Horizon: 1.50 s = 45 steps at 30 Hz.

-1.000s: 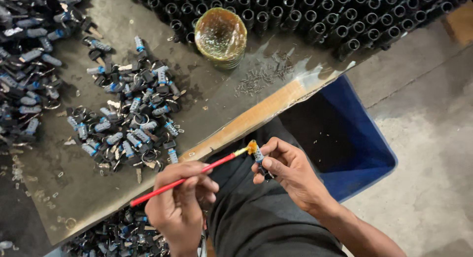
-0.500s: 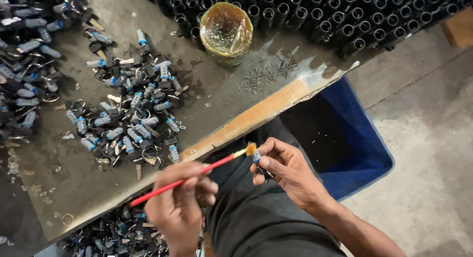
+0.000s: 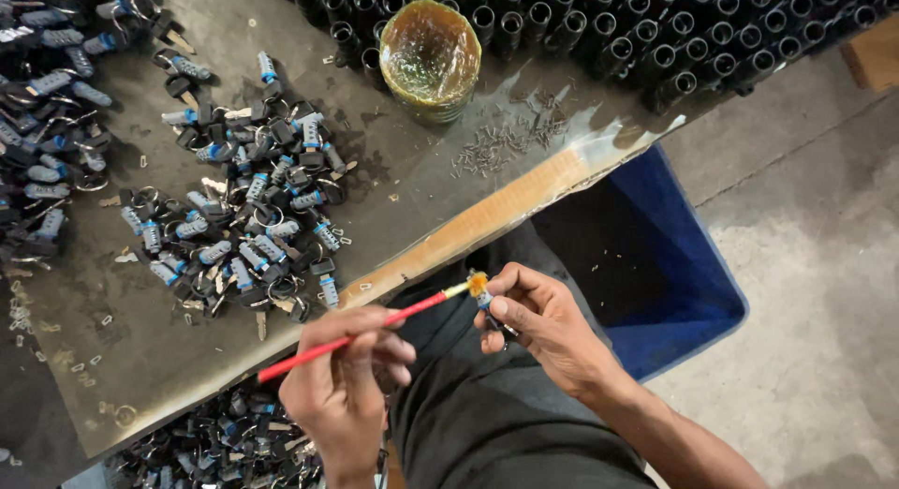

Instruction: The person picks small metal key components from a pile, inserts a pin into each, and applies a yellow substance with a brush to the pin area. The person repeats this sequence for multiple keys, placing finished units into a nearby container.

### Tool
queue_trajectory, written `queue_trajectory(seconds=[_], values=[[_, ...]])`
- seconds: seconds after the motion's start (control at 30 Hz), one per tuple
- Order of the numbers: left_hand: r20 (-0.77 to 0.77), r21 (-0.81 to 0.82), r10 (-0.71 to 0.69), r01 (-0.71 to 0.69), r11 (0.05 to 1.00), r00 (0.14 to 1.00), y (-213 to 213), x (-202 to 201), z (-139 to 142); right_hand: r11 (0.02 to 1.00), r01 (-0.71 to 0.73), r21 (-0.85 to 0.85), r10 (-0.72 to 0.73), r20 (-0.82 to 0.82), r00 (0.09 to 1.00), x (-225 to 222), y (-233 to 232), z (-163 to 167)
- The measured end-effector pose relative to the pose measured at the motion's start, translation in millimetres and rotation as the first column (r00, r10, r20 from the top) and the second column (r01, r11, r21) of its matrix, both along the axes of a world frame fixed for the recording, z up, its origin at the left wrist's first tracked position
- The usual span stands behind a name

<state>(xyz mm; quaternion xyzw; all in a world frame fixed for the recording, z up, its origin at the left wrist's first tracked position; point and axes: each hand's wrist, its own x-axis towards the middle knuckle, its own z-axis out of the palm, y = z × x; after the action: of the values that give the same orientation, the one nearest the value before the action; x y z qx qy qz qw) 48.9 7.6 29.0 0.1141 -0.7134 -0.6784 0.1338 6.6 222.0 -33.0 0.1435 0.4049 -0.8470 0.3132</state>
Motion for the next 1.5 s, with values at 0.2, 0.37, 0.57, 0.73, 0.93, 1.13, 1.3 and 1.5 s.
queue_trajectory(seconds=[0.2, 0.37, 0.57, 0.73, 0.93, 1.13, 1.3, 1.5], values=[[-0.017, 0.000, 0.055, -0.055, 0.998, 0.998, -1.2, 0.2, -0.1, 1.000, -0.003, -0.027, 0.003, -0.001, 1.000, -0.8, 0.7, 0.7], [-0.020, 0.074, 0.068, -0.066, 0.995, 0.997, 0.3, -6.2, 2.0, 1.000, -0.002, -0.007, 0.002, 0.001, 1.000, -2.0, -0.4, 0.9], [0.064, 0.009, 0.113, -0.113, 0.994, 0.992, 1.3, -10.8, 4.6, 0.999, -0.005, -0.038, 0.004, -0.019, 1.000, -2.7, 0.7, 0.3], [-0.026, 0.082, 0.063, -0.061, 0.995, 0.998, 2.9, -8.7, 6.1, 1.000, 0.003, -0.026, -0.003, 0.006, 1.000, -2.1, 3.7, -1.6], [0.046, -0.009, 0.173, -0.173, 0.985, 0.984, 3.0, -12.6, 13.7, 0.999, 0.010, -0.054, -0.012, -0.036, 0.999, -0.9, 4.5, -6.0], [-0.142, -0.125, 0.123, -0.141, 0.982, 0.982, -17.2, -51.8, 38.5, 0.994, 0.009, 0.106, -0.003, -0.052, 0.999, -2.2, 1.1, -6.5], [-0.346, 0.072, -0.011, 0.039, 0.997, 0.938, -20.4, -146.5, 39.9, 0.984, -0.124, 0.129, 0.146, -0.177, 0.973, -2.5, -6.0, 3.3], [0.422, -0.596, 0.137, 0.161, 0.787, 0.896, -44.8, -146.6, 58.3, 0.939, -0.238, 0.247, 0.280, -0.155, 0.947, 7.2, 6.3, 10.3]])
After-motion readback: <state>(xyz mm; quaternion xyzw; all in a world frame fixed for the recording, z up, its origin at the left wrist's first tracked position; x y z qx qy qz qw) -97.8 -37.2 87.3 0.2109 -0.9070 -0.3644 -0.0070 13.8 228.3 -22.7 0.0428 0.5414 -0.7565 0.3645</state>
